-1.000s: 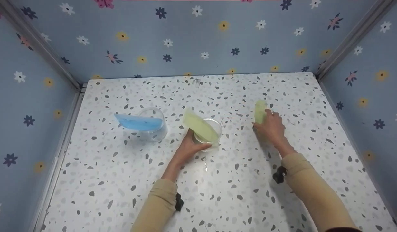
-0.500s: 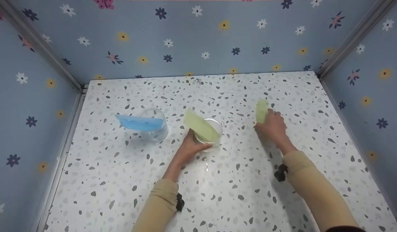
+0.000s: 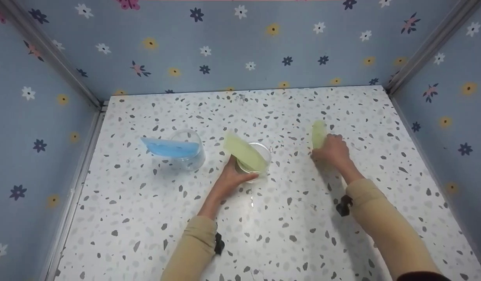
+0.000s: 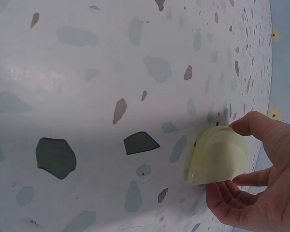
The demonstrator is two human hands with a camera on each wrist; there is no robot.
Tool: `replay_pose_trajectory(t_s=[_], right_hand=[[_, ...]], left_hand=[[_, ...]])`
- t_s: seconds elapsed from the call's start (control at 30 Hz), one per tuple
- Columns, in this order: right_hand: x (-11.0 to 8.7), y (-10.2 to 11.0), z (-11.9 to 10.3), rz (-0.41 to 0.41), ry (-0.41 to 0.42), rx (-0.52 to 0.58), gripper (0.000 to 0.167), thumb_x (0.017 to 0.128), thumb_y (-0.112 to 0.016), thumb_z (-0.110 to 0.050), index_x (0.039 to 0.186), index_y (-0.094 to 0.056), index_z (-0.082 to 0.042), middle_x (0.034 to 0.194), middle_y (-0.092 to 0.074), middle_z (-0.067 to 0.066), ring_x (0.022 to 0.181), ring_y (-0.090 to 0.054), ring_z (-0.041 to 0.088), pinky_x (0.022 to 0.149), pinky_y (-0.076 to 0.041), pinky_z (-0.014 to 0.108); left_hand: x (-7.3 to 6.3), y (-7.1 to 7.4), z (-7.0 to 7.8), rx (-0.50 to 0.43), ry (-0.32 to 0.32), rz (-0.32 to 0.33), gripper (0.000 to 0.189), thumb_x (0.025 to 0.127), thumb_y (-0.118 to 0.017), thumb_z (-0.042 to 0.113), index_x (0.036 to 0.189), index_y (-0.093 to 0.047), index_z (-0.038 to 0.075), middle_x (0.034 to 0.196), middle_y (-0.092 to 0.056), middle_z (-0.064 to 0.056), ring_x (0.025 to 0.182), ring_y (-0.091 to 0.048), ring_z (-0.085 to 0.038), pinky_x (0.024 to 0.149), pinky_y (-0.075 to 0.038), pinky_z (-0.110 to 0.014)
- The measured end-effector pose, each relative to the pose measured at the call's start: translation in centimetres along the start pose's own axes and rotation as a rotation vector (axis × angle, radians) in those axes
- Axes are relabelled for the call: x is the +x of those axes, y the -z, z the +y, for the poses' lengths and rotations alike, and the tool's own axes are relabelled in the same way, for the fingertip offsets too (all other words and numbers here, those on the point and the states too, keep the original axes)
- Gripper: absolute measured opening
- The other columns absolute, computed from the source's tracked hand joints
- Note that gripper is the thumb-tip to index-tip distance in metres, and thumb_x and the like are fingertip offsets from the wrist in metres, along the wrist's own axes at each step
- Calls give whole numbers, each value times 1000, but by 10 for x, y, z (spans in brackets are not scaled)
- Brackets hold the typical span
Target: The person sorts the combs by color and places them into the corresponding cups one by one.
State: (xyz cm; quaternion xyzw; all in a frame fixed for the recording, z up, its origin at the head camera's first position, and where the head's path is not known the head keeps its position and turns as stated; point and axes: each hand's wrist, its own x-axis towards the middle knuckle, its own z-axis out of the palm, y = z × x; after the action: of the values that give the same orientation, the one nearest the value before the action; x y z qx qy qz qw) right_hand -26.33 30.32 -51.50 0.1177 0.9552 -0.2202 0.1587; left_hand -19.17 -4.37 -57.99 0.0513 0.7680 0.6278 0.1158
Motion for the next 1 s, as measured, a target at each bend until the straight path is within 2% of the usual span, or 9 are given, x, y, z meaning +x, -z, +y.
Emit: replay_pose_trajectory(t_s=[0.1, 0.33, 0.53, 0.8, 1.0], right_hand=[[-1, 4, -1, -23, -19, -3, 78, 80, -81, -31, 136, -46, 9, 119, -50, 23, 101, -53, 36, 87, -53, 49], [-4, 11, -3, -64, -45, -29, 81, 84, -78, -34, 141, -43, 12, 123, -53, 27, 107, -56, 39, 101, -52, 57], [-3, 12, -1, -86, -32, -64, 82, 86, -76, -38, 142, -42, 12, 124, -54, 28, 109, -57, 40, 101, -52, 58], [-5, 19, 0, -61, 13, 1, 91, 84, -77, -36, 151, -36, 10, 137, -51, 32, 117, -55, 41, 106, -50, 58], [-9, 18, -3, -40, 31, 28, 97, 84, -78, -36, 156, -30, 8, 143, -47, 33, 123, -53, 43, 109, -49, 58]], left_hand=[[1, 0, 1, 0, -7, -4, 117, 77, -90, 40, 165, -15, 27, 169, -30, -4, 159, -27, -22, 134, -16, -42], [1, 0, 3, -11, -12, -22, 116, 78, -89, 43, 165, -14, 29, 169, -30, -2, 159, -27, -22, 134, -17, -41], [0, 1, 2, 2, -6, -12, 115, 77, -89, 42, 165, -16, 29, 169, -31, -3, 158, -28, -22, 133, -17, -42], [0, 0, 1, -12, -7, -4, 117, 74, -90, 49, 164, -18, 31, 168, -32, 0, 158, -29, -20, 133, -18, -41], [0, 0, -1, -10, -14, -8, 116, 75, -90, 47, 164, -17, 29, 167, -34, -2, 157, -31, -21, 133, -19, -41]])
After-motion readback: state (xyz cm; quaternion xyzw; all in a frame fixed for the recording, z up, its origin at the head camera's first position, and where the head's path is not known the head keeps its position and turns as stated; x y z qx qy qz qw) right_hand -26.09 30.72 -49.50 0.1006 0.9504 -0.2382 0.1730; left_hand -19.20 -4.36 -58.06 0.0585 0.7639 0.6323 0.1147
